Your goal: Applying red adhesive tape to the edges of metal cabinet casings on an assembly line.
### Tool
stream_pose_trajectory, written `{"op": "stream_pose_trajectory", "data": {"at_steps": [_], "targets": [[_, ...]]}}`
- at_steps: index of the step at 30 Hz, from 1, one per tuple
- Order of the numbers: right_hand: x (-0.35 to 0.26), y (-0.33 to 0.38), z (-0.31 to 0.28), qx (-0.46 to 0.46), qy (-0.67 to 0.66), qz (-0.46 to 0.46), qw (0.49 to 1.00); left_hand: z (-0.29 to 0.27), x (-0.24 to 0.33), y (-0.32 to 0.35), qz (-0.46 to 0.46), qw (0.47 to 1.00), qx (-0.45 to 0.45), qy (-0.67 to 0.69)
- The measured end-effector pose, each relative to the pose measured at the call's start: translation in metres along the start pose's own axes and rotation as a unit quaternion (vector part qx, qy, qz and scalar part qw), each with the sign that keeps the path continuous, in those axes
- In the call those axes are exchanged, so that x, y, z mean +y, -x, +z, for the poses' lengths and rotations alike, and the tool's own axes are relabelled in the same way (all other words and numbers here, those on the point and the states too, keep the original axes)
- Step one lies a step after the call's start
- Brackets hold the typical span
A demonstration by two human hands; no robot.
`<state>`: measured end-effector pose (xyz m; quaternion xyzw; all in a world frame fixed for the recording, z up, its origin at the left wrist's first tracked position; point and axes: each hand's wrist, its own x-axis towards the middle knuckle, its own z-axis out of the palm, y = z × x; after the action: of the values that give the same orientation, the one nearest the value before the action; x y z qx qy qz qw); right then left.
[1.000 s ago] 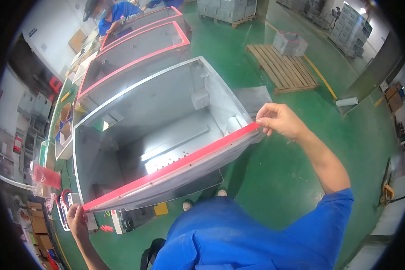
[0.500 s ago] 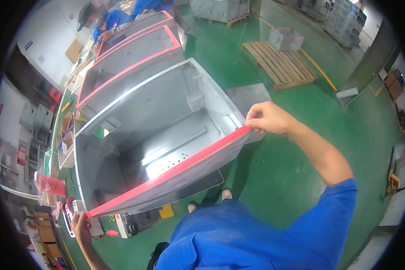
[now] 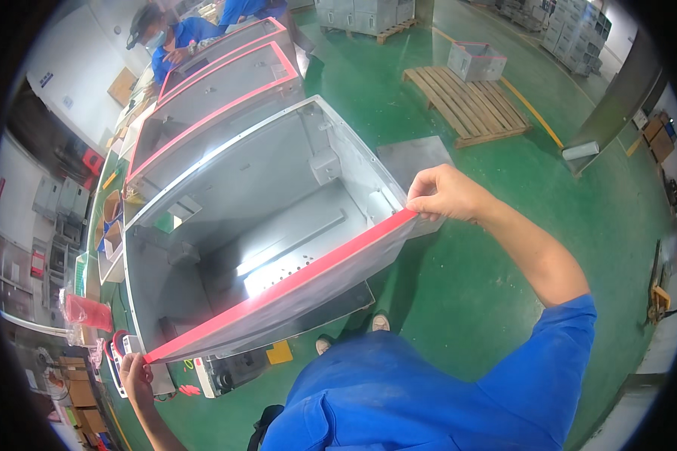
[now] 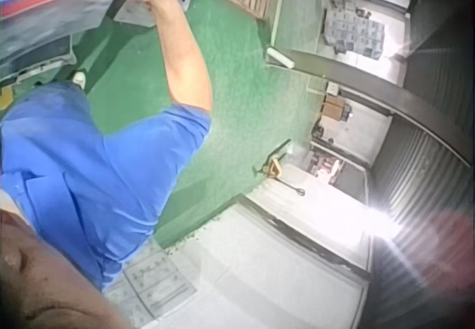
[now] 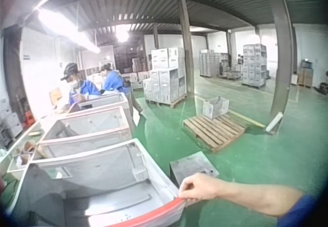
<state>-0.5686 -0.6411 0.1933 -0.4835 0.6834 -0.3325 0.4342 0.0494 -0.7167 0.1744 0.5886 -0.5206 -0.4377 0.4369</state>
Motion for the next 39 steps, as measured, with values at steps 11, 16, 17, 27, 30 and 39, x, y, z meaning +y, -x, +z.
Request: {"op": "stream_pose_trajectory", "data": {"at_steps": [11, 16, 17, 27, 30, 39], "targets": [[0.0057, -0.0027, -0.0004, 0.003, -0.015, -0.003, 1.0, 0.0035, 0.0003, 0.0008, 0.01, 1.0, 0.011, -0.002], [0.0067, -0.0032, -0.0009, 0.002, -0.021, -0.002, 1.0, 0.0066, 0.0033, 0.0023, 0.015, 1.0, 0.006, -0.004], [0.006, -0.0024, -0.0008, 0.001, -0.024, -0.007, 1.0, 0.0052, 0.0019, 0.0016, 0.008, 1.0, 0.013, -0.005], [0.005, -0.0005, 0.0014, 0.011, -0.03, -0.01, 0.999, 0.0029, -0.0029, 0.0008, 0.002, 0.999, 0.032, -0.002], [0.0045, -0.0002, 0.0013, 0.01, -0.036, -0.01, 0.999, 0.0027, -0.0028, 0.0009, 0.004, 1.0, 0.02, -0.004], [0.0068, -0.001, 0.0016, 0.016, -0.025, -0.011, 0.999, 0.002, -0.0048, -0.0002, 0.001, 0.999, 0.034, -0.001]]}}
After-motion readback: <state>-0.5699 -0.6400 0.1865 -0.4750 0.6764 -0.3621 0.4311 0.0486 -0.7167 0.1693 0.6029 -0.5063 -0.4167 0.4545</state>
